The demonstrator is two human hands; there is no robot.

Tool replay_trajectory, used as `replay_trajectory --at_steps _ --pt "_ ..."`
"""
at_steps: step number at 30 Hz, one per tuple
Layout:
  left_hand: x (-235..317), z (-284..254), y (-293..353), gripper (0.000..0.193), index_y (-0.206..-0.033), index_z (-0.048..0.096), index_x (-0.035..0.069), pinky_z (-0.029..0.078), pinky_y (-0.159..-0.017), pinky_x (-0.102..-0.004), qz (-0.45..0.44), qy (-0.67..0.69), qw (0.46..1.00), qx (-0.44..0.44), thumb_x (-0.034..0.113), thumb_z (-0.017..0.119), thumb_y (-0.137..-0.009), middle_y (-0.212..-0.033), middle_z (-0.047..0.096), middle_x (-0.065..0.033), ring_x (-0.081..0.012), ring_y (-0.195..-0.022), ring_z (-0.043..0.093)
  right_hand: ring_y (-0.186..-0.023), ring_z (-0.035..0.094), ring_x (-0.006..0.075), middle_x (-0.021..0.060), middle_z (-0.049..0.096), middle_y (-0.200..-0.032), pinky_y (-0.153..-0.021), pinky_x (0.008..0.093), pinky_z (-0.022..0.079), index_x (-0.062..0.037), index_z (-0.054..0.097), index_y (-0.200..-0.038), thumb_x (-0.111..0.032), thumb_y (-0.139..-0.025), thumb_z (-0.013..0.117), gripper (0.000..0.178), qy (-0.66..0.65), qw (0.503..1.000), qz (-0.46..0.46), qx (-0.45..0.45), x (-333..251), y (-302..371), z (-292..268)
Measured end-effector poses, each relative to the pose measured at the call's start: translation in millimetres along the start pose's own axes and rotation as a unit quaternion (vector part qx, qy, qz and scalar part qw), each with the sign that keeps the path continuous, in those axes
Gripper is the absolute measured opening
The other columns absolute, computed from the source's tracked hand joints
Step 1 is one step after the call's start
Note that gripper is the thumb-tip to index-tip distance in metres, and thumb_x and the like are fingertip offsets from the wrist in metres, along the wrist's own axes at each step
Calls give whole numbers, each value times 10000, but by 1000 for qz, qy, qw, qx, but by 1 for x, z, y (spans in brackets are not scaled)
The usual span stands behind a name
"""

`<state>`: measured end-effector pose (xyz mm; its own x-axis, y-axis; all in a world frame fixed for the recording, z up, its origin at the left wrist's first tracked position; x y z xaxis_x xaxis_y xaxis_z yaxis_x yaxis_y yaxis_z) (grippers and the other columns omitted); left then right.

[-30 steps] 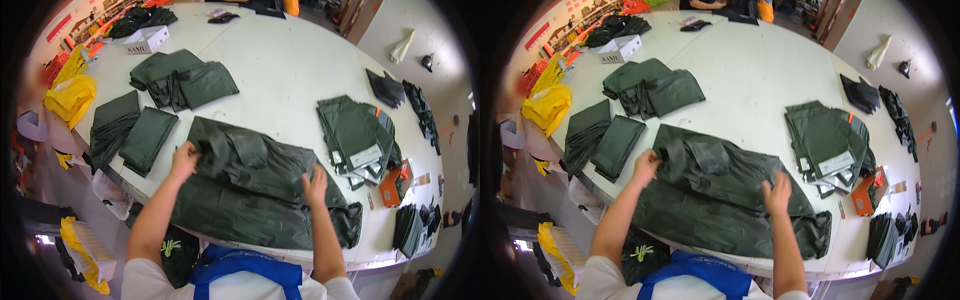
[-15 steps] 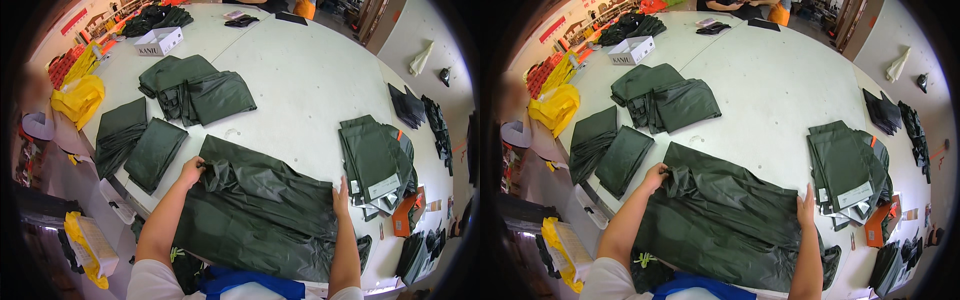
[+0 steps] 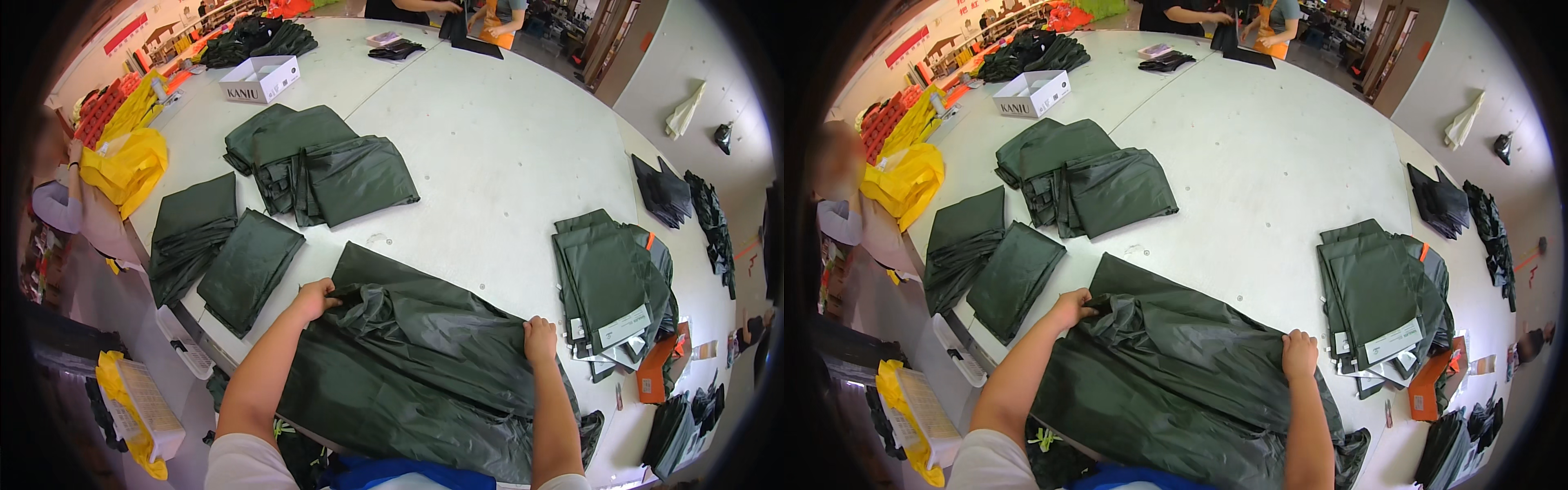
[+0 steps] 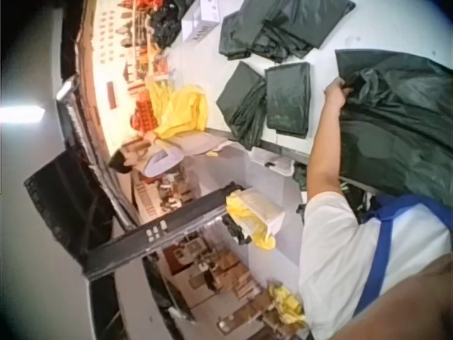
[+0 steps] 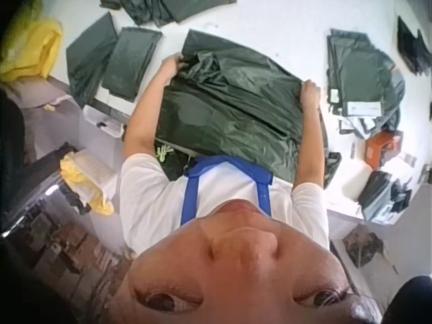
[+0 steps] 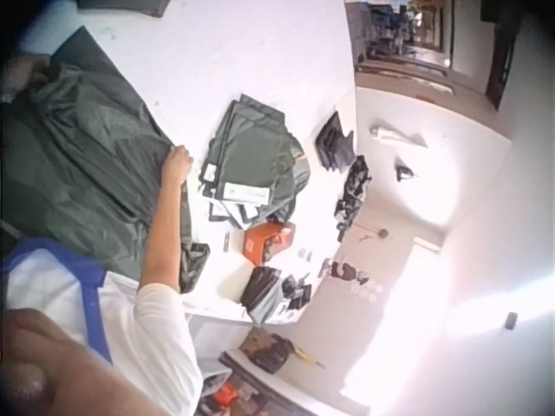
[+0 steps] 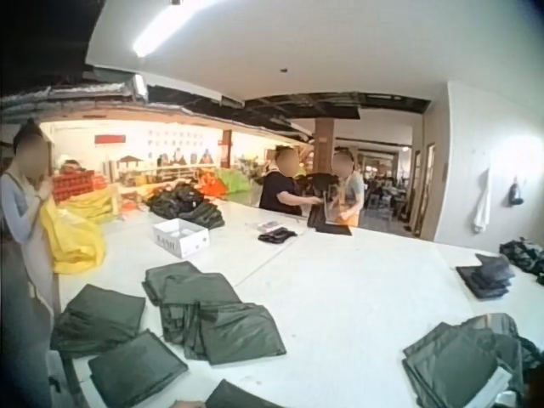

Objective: The person folds a dark green raincoat on a white table, aligns the sleeves, and folds it into a compact rectangle. They then place the folded coat into a small plastic bag and set it aside. The person repeats this process with another raincoat.

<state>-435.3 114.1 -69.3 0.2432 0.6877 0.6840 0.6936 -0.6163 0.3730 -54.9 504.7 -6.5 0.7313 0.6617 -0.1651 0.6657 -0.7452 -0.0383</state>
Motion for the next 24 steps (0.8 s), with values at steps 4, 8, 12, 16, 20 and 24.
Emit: replay_trajectory --at_steps 4,8,12,16,20,24 --pt "67 -42 30 268 -1046 569 62 489 -730 -360 77 -28 989 121 110 690 -811 -1041 596 -102 -251 -847 608 -958 523 334 125 558 -1041 -799 462 440 -70 592 -903 -240 -881 607 172 -9 993 58 105 7 14 5" --pt "156 -65 60 347 -1145 564 62 481 -721 -315 257 25 935 245 89 669 -815 -1152 522 -91 -188 -867 556 -1002 495 322 112 538 -1074 -866 450 398 -70 590 -916 -215 -878 603 151 -13 984 76 161 5 25 2" --pt "225 -63 55 331 -1151 569 71 472 -735 -322 271 25 939 209 145 656 -840 -1076 509 -93 -215 -904 554 -1011 493 319 107 539 -1072 -868 447 395 -69 590 -925 -219 -887 587 154 -20 984 84 156 1 24 3" --pt "264 -43 79 397 -1143 562 69 470 -796 -386 256 -93 946 173 268 687 -823 -1068 500 -130 -308 -948 550 -1009 493 320 110 539 -1069 -866 449 394 -72 585 -925 -221 -890 580 153 -12 984 86 155 5 27 -2" --pt "218 -21 120 573 -1208 466 70 442 -864 -434 220 -177 920 272 245 764 -751 -1123 494 -178 -373 -1042 508 -1008 496 317 110 539 -1065 -862 449 394 -70 586 -925 -222 -889 579 155 -14 984 81 161 4 27 -3" --pt "149 3 111 484 -1190 454 44 459 -840 -436 208 -73 925 311 181 711 -804 -1138 498 -200 -393 -1022 521 -1013 497 312 107 539 -1063 -859 447 397 -73 595 -924 -226 -894 577 156 -23 983 83 160 -2 24 -4"
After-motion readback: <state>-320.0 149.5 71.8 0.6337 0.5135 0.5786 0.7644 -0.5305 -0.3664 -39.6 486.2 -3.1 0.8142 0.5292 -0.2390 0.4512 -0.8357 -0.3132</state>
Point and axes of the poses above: each hand's wrist, its own y-axis away from the middle knuckle, its own z-axis out of the palm, x = y × z, the point moved 10 cm from there along -y, towards the middle knuckle
